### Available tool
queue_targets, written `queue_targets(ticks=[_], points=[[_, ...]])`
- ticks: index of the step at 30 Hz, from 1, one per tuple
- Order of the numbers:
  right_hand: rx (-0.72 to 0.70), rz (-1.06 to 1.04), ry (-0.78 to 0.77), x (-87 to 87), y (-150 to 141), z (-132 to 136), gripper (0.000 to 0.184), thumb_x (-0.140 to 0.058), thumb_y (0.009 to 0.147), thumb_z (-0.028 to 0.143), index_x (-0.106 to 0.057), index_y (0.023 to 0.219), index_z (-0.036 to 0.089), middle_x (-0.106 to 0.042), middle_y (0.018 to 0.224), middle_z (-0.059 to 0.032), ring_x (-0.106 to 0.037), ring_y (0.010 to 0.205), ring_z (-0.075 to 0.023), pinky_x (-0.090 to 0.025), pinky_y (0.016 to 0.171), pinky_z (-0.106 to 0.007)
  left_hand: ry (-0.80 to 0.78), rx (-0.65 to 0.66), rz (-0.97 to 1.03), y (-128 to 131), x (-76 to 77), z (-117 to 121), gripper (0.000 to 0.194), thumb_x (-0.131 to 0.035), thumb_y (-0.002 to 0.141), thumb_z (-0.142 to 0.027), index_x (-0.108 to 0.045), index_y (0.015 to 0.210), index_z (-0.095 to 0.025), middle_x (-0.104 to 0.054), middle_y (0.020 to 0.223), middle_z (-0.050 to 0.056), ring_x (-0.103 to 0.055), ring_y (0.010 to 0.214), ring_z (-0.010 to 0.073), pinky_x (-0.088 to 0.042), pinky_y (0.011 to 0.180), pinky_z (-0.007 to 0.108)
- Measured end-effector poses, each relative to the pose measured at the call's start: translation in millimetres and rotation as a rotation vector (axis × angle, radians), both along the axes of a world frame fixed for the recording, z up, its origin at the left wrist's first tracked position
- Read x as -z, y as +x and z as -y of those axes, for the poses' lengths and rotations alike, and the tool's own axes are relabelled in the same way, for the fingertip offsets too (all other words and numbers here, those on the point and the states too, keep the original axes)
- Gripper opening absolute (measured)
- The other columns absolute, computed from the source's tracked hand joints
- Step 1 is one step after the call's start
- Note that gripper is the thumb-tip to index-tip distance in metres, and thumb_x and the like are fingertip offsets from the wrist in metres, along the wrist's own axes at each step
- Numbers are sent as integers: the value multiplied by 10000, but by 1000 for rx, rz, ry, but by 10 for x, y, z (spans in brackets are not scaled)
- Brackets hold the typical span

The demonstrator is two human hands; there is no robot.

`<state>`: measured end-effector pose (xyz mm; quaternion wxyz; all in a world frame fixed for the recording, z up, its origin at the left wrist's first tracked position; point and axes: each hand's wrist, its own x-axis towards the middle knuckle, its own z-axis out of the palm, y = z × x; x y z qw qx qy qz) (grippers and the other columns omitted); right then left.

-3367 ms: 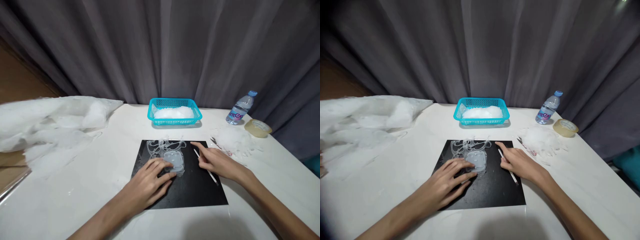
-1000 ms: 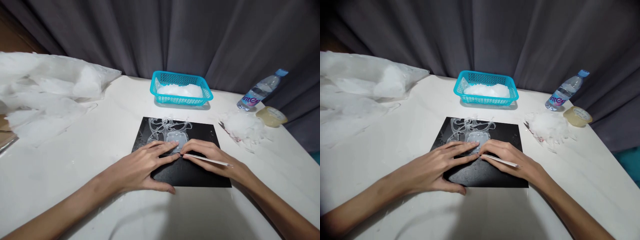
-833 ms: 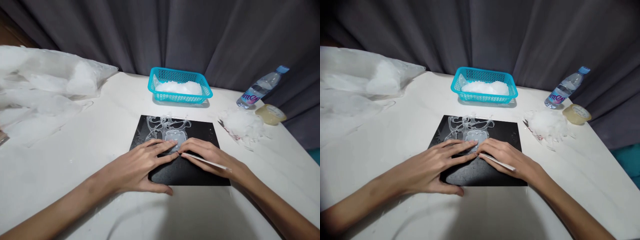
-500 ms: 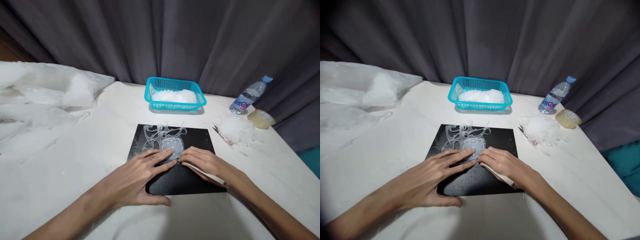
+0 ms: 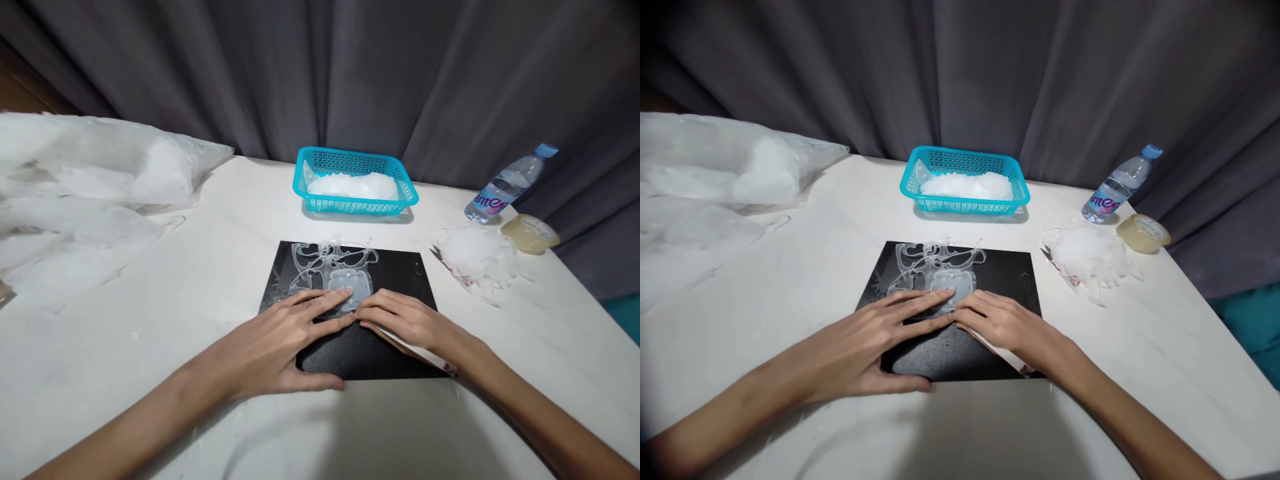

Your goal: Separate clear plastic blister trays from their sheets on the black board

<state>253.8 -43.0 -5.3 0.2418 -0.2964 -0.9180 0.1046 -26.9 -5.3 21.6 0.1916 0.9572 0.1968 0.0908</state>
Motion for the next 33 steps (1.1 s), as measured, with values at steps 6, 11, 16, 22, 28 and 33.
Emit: queue_targets(ticks=[6, 11, 16, 22, 28, 33], points=[[107, 218, 140, -103, -105, 69, 329, -442, 1084, 191, -559, 1378, 102, -702, 1186, -176, -689, 1090, -282, -610, 953, -455, 2, -13, 10, 6, 29, -2, 754, -664, 901, -681, -534, 1534, -292, -436, 1642, 100, -488, 1464, 369, -410, 1200, 510], [105, 160, 252, -86, -65, -28, 320, -446, 1053, 106, -600, 1332, 86, -711, 1126, -174, -685, 1071, -283, -597, 945, -434, -1, -44, -26, 7, 44, 52, 806, -636, 901, -714, -473, 1573, -300, -315, 1703, 95, -429, 1506, 370, -383, 1223, 528], [465, -256, 91, -218, 181, -322, 230, -470, 1072, 207, -629, 1238, 193, -664, 1103, -114, -652, 1059, -248, -555, 950, -429, 0, -85, 4, -25, 6, 75, 823, -698, 875, -678, -450, 1584, -340, -143, 1755, 90, -425, 1499, 411, -448, 1172, 498], [330, -290, -297, -381, 132, -174, 249, -505, 1077, 244, -645, 1283, 249, -651, 1173, -83, -638, 1103, -216, -515, 987, -371, 92, -142, 103, 28, 28, 52, 405, -647, 993, -463, -658, 1362, -297, -390, 1662, 101, -601, 1326, 339, -461, 1120, 473], [166, -311, -322, -383, -104, 125, 266, -515, 1063, 224, -666, 1282, 218, -637, 994, -62, -625, 934, -189, -535, 866, -328, 134, -416, 342, 240, -8, 68, 306, -671, 992, -307, -564, 1253, -190, -634, 1222, 108, -553, 1198, 279, -477, 1008, 420], [276, -406, -367, -394, -113, 192, 384, -540, 1042, 224, -532, 1424, 258, -614, 874, 1, -614, 767, -154, -533, 746, -276, -120, -305, 373, 276, -46, 47, 80, -575, 1059, -243, -648, 1074, -216, -698, 1042, 30, -599, 995, 198, -481, 922, 350]])
